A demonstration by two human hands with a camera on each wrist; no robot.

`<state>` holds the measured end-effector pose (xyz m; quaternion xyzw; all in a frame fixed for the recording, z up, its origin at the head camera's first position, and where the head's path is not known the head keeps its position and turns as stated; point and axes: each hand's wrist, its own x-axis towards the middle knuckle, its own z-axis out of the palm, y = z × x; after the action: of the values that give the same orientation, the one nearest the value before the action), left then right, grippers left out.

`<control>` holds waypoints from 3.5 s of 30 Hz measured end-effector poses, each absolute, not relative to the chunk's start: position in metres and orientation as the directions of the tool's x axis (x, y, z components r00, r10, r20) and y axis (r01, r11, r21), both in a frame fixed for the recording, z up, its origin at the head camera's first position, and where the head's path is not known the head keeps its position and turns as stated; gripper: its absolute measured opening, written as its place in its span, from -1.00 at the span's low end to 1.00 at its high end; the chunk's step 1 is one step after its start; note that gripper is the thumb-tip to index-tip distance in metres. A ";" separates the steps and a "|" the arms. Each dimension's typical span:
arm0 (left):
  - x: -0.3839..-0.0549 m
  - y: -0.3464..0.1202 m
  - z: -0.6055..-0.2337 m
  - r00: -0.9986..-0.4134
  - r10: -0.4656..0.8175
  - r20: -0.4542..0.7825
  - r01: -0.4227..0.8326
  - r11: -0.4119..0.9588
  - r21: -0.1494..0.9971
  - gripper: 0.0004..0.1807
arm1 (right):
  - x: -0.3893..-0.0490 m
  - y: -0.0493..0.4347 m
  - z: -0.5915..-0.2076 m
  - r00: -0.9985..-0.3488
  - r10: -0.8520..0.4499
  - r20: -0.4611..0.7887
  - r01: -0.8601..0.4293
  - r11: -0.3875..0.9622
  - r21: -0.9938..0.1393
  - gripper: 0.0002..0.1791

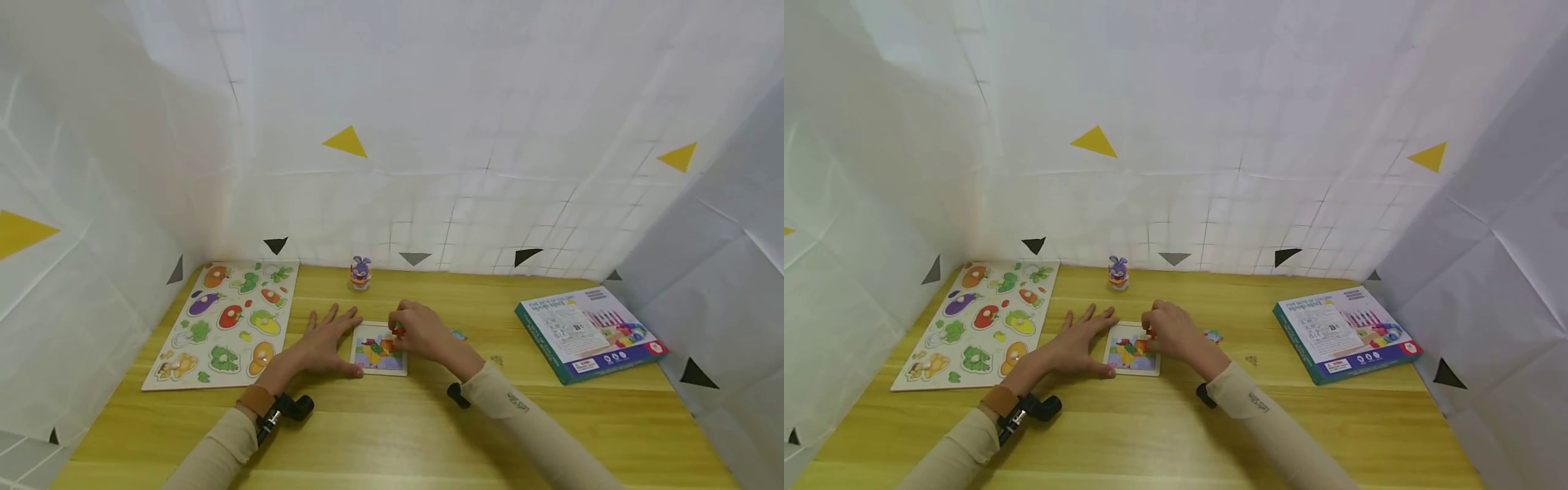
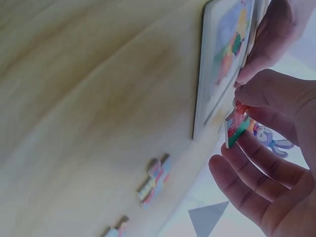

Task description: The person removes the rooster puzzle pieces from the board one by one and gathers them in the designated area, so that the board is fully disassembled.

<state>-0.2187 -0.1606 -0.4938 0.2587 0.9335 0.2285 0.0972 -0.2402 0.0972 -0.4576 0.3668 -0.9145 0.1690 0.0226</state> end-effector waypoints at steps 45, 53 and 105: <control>-0.217 -0.159 -0.496 -0.851 0.522 -0.060 0.438 0.768 0.467 0.21 | -0.227 0.219 -0.463 -0.794 -0.576 0.192 -0.607 0.766 -0.211 -0.79; -0.218 -0.161 -0.496 -0.854 0.518 -0.057 0.434 0.768 0.471 0.22 | -0.229 0.230 -0.469 -0.807 -0.561 0.183 -0.590 0.777 -0.220 -0.83; -0.216 -0.159 -0.499 -0.857 0.514 -0.045 0.434 0.764 0.477 0.19 | -0.229 0.083 -0.466 -0.680 -0.712 0.175 -0.724 0.614 -0.313 -0.79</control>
<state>-0.2163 -0.1594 -0.4990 0.2534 0.9352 0.2317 0.0867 -0.2292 0.0831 -0.4656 0.3999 -0.8982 0.1819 0.0167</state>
